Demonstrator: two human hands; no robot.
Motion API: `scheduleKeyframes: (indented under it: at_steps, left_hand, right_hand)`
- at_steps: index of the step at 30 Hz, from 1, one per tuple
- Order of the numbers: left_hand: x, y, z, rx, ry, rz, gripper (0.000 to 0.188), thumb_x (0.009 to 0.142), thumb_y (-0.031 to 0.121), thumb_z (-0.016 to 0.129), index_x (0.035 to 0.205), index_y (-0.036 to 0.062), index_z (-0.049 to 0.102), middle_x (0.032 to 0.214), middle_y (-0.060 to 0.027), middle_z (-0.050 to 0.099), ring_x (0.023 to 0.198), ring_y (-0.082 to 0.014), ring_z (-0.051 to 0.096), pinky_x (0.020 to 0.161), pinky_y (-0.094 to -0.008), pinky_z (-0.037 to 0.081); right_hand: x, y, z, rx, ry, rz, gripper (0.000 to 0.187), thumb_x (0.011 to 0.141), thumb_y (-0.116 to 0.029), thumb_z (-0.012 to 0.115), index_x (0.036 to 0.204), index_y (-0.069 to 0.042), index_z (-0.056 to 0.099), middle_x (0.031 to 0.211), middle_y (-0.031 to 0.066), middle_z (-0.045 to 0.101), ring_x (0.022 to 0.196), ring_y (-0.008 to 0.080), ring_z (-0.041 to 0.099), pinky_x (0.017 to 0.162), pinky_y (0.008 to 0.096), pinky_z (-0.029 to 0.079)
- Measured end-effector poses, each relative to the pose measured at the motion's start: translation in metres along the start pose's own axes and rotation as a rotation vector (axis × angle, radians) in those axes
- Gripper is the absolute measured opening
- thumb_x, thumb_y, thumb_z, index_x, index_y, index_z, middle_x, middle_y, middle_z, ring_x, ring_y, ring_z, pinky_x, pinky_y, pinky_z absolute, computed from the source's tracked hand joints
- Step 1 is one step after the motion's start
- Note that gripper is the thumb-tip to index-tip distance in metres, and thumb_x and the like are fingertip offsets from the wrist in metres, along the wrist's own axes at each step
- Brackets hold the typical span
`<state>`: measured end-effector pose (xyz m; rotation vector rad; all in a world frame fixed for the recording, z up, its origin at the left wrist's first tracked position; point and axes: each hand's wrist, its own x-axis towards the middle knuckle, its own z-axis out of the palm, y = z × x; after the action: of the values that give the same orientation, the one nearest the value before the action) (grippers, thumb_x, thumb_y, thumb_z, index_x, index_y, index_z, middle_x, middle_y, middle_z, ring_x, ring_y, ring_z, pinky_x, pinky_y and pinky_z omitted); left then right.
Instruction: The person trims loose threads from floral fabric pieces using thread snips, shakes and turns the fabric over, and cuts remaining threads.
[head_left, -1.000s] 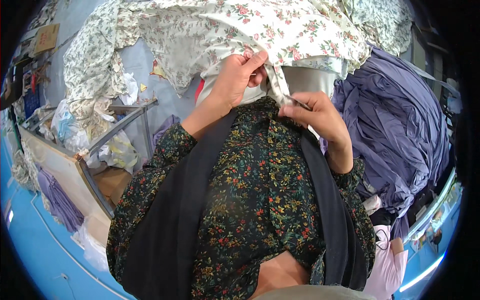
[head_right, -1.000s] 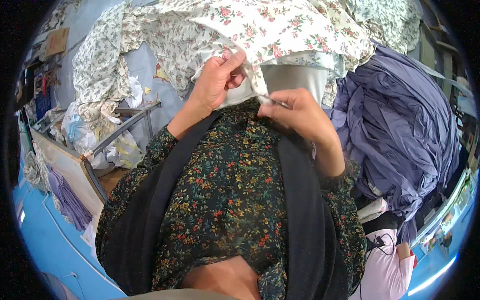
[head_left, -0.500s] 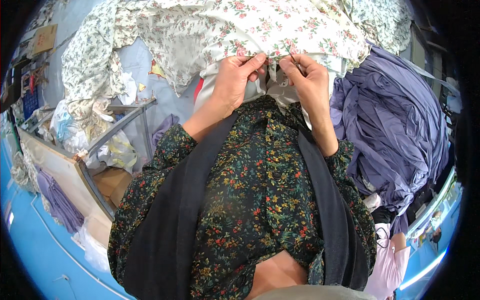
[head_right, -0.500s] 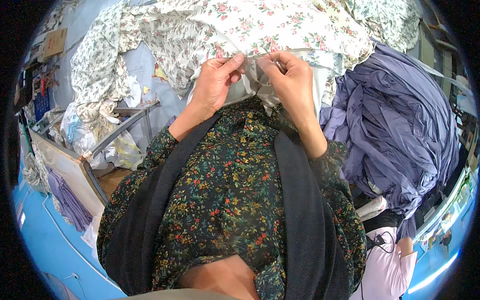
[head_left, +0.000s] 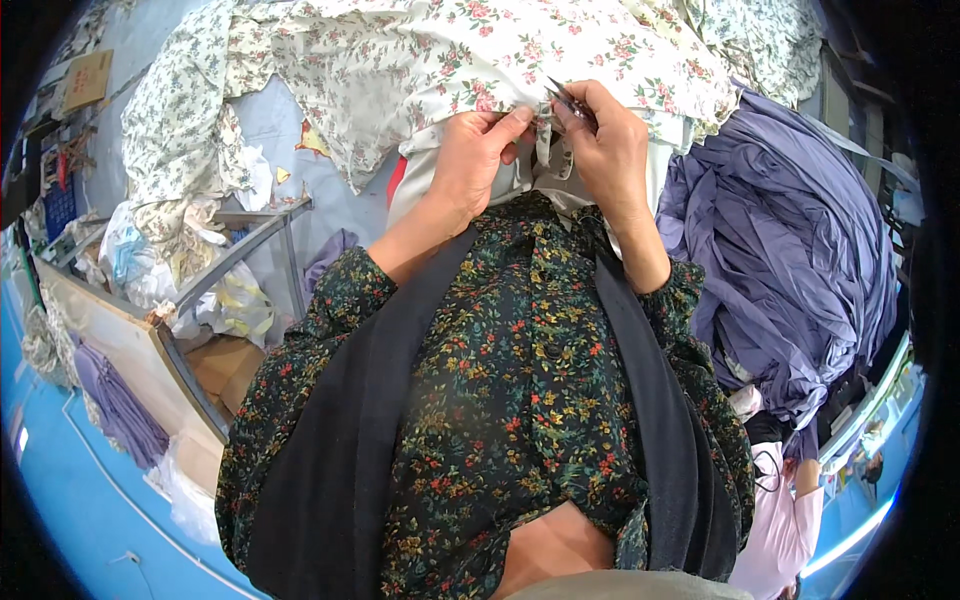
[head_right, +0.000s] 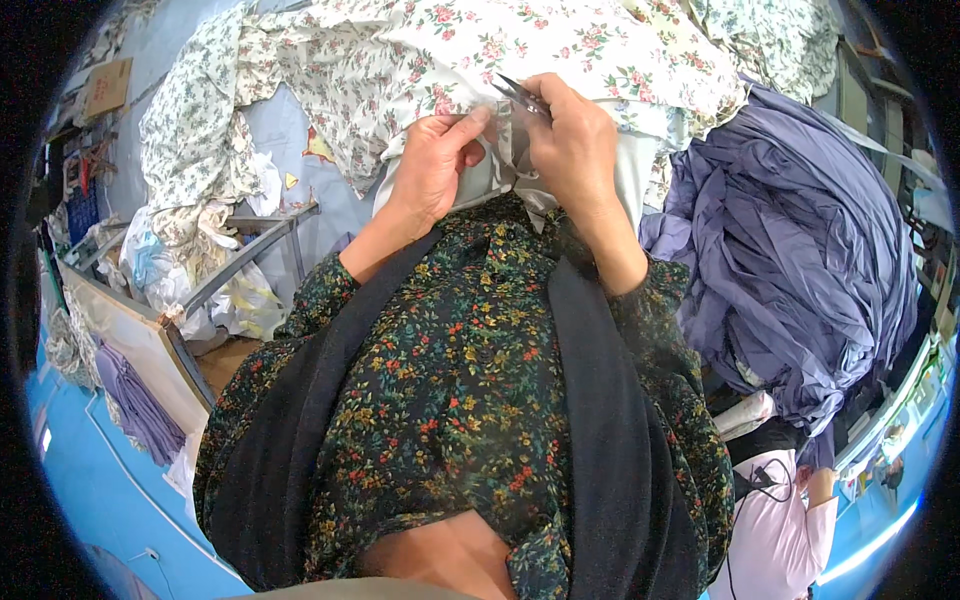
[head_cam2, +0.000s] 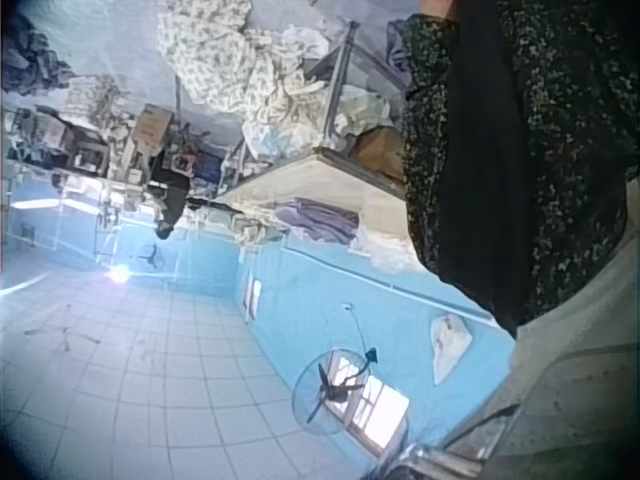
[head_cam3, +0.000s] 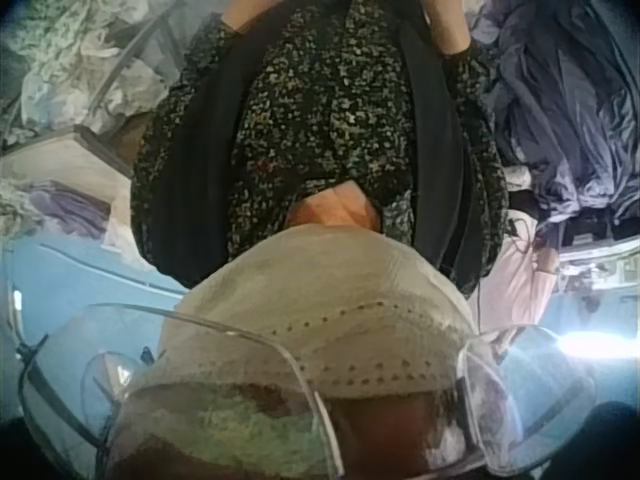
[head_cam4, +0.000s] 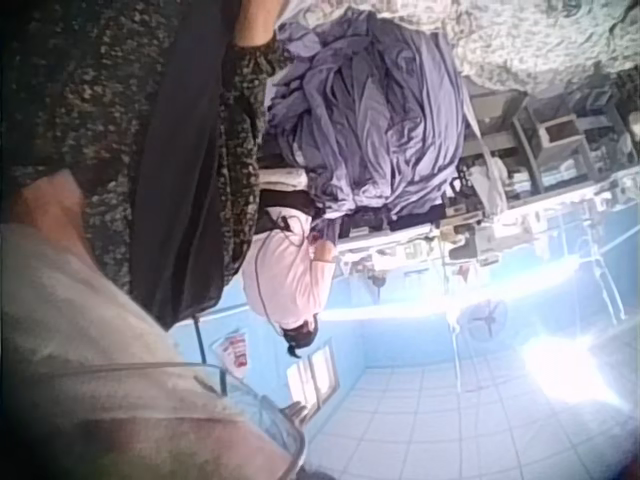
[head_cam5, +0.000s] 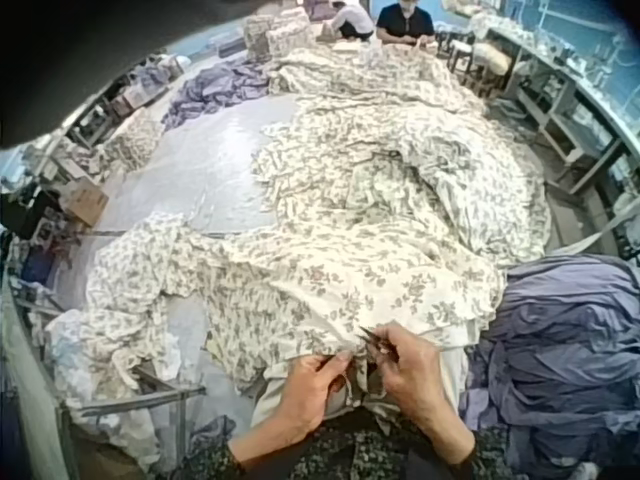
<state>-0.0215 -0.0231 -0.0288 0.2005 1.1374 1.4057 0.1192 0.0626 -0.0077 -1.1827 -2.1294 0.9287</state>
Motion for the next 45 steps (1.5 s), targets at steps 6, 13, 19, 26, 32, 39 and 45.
scheduleKeyframes:
  at_steps: [6, 13, 19, 26, 32, 39, 45]
  left_hand:
    - [0.009, 0.0, -0.001, -0.079, -0.033, -0.01, 0.013, 0.089, 0.015, 0.071, 0.086, 0.0028, 0.069, 0.079, -0.0017, 0.066, 0.061, -0.0052, 0.049, 0.056, -0.0221, 0.036]
    - [0.007, -0.003, -0.004, -0.044, -0.016, 0.002, 0.015, 0.089, 0.015, 0.071, 0.087, 0.0006, 0.07, 0.077, -0.0013, 0.066, 0.062, -0.0055, 0.047, 0.057, -0.0216, 0.036]
    - [0.0, 0.001, 0.004, 0.028, -0.007, 0.052, 0.016, 0.09, 0.015, 0.071, 0.084, 0.0, 0.07, 0.073, 0.0022, 0.062, 0.06, -0.0051, 0.042, 0.056, -0.0211, 0.033]
    - [0.0, 0.001, 0.003, 0.002, 0.006, 0.049, 0.016, 0.09, 0.015, 0.071, 0.082, 0.0013, 0.069, 0.071, 0.0032, 0.06, 0.06, -0.0049, 0.041, 0.056, -0.0215, 0.032]
    - [0.003, -0.002, -0.003, -0.065, 0.025, -0.04, 0.015, 0.091, 0.017, 0.07, 0.083, 0.0031, 0.069, 0.074, 0.0004, 0.064, 0.061, -0.0064, 0.048, 0.058, -0.0203, 0.038]
    - [-0.001, 0.004, 0.003, -0.221, -0.039, -0.109, 0.015, 0.091, 0.016, 0.07, 0.086, 0.0021, 0.068, 0.076, -0.0012, 0.065, 0.065, -0.0063, 0.053, 0.059, -0.0194, 0.04]
    - [-0.004, 0.004, 0.005, -0.043, 0.009, -0.023, 0.016, 0.091, 0.016, 0.069, 0.084, 0.0016, 0.068, 0.075, -0.0002, 0.063, 0.065, -0.0062, 0.049, 0.059, -0.0197, 0.037]
  right_hand:
    - [-0.007, 0.004, -0.009, 0.284, -0.12, 0.158, 0.014, 0.089, -0.01, 0.063, 0.101, -0.003, 0.061, 0.076, 0.0098, 0.065, 0.066, 0.0154, 0.06, 0.062, 0.0291, 0.046]
    - [-0.014, -0.009, -0.024, 0.637, -0.213, 0.35, 0.015, 0.088, -0.013, 0.068, 0.097, -0.001, 0.065, 0.082, 0.0003, 0.067, 0.074, 0.007, 0.059, 0.067, 0.022, 0.046]
    - [0.002, 0.003, 0.001, 0.003, -0.006, -0.115, 0.02, 0.08, -0.005, 0.071, 0.098, -0.004, 0.063, 0.084, 0.0155, 0.069, 0.073, 0.0283, 0.069, 0.062, 0.0329, 0.053]
    - [-0.006, -0.002, -0.016, 0.918, -0.393, 0.47, 0.017, 0.092, -0.013, 0.063, 0.105, -0.002, 0.058, 0.08, 0.0005, 0.059, 0.065, 0.0096, 0.053, 0.058, 0.0239, 0.04]
    - [-0.018, -0.008, -0.037, 0.602, -0.506, 0.242, 0.028, 0.095, -0.027, 0.06, 0.107, -0.001, 0.057, 0.079, 0.001, 0.057, 0.067, 0.0064, 0.05, 0.058, 0.0229, 0.039]
    - [-0.021, -0.003, -0.011, -0.012, 0.045, -0.024, 0.023, 0.093, -0.025, 0.064, 0.105, -0.007, 0.058, 0.076, 0.013, 0.067, 0.062, 0.0263, 0.067, 0.055, 0.0331, 0.049]
    - [-0.015, -0.003, -0.004, -0.198, 0.06, -0.176, 0.022, 0.089, -0.025, 0.067, 0.101, -0.009, 0.057, 0.07, 0.0103, 0.066, 0.058, 0.0264, 0.065, 0.05, 0.0347, 0.047]
